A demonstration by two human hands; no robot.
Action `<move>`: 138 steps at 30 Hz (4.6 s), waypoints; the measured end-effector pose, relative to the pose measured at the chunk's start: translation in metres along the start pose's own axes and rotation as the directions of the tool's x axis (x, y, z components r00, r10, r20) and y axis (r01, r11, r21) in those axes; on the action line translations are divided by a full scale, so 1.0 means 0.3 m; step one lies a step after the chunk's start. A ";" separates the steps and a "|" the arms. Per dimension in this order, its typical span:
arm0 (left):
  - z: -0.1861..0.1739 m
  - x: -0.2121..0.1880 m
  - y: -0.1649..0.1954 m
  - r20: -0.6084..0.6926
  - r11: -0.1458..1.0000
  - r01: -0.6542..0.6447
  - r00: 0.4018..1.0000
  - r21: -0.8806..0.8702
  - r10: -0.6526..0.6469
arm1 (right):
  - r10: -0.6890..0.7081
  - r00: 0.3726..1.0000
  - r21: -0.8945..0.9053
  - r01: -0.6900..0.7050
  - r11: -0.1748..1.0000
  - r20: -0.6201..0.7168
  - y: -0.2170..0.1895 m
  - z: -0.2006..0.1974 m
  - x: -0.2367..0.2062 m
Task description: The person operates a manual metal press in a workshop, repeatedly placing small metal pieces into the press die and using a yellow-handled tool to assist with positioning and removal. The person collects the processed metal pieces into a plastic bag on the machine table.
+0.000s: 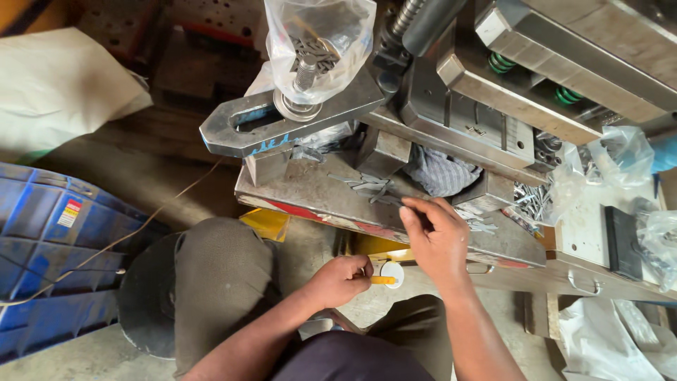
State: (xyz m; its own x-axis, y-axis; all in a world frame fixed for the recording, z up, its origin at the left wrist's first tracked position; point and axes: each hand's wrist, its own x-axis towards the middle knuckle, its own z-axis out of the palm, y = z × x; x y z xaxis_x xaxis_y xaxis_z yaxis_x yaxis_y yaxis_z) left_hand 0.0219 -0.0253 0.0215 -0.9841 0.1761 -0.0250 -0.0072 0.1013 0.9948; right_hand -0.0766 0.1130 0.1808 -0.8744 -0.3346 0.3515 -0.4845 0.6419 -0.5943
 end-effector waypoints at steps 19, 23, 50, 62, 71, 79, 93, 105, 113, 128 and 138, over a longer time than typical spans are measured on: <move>-0.028 0.000 0.040 0.011 0.999 0.049 0.999 0.021 -0.049 | -0.197 0.977 -0.347 0.158 0.925 -0.078 -0.068 0.121 0.050; -0.023 0.006 0.022 -0.010 0.999 -0.036 0.999 0.024 0.036 | -0.204 0.970 -0.252 0.166 0.954 -0.135 -0.047 0.151 0.036; -0.026 -0.011 0.036 0.047 0.987 -0.010 0.999 -0.159 0.018 | -0.482 0.863 -0.432 0.381 0.817 -0.150 -0.133 -0.199 0.309; -0.038 -0.013 0.041 0.037 0.995 -0.095 0.995 -0.037 0.096 | -0.116 0.979 -0.415 0.176 0.892 0.164 -0.015 -0.198 0.496; -0.039 -0.014 0.053 0.043 0.999 -0.052 0.998 -0.014 0.052 | -0.012 0.986 -0.557 0.105 0.824 0.168 -0.024 -0.155 0.511; -0.042 -0.016 0.063 0.040 0.998 -0.057 0.998 0.026 0.055 | 0.013 0.992 -0.672 0.074 0.737 0.124 -0.091 -0.116 0.513; -0.054 -0.027 0.067 0.035 0.999 -0.045 0.998 0.010 0.045 | -0.058 0.979 -0.663 0.177 0.727 0.197 -0.070 -0.135 0.504; -0.059 -0.033 0.073 0.036 0.998 -0.066 0.997 0.003 0.066 | 0.040 0.983 -0.577 0.071 0.814 0.177 -0.049 -0.165 0.494; -0.055 -0.025 0.068 0.029 0.989 -0.146 0.989 0.007 0.146 | -0.053 0.977 -0.491 0.151 0.858 0.208 -0.015 -0.206 0.498; -0.045 -0.019 0.061 0.046 0.996 -0.092 0.995 0.003 0.091 | -0.255 0.950 -0.510 0.312 0.801 0.180 -0.001 -0.192 0.488; -0.042 -0.024 0.052 0.055 0.997 -0.065 0.996 -0.029 0.066 | -0.292 0.938 -0.664 0.340 0.666 0.187 -0.047 -0.175 0.485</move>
State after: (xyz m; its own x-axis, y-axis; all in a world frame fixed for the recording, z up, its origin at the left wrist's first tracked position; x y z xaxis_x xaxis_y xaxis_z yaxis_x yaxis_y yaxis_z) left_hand 0.0265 -0.0373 0.0386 -0.9711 0.2359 0.0356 0.0514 0.0614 0.9968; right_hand -0.1957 0.0914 0.2783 -0.6832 -0.6308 0.3678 -0.6024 0.7716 0.2044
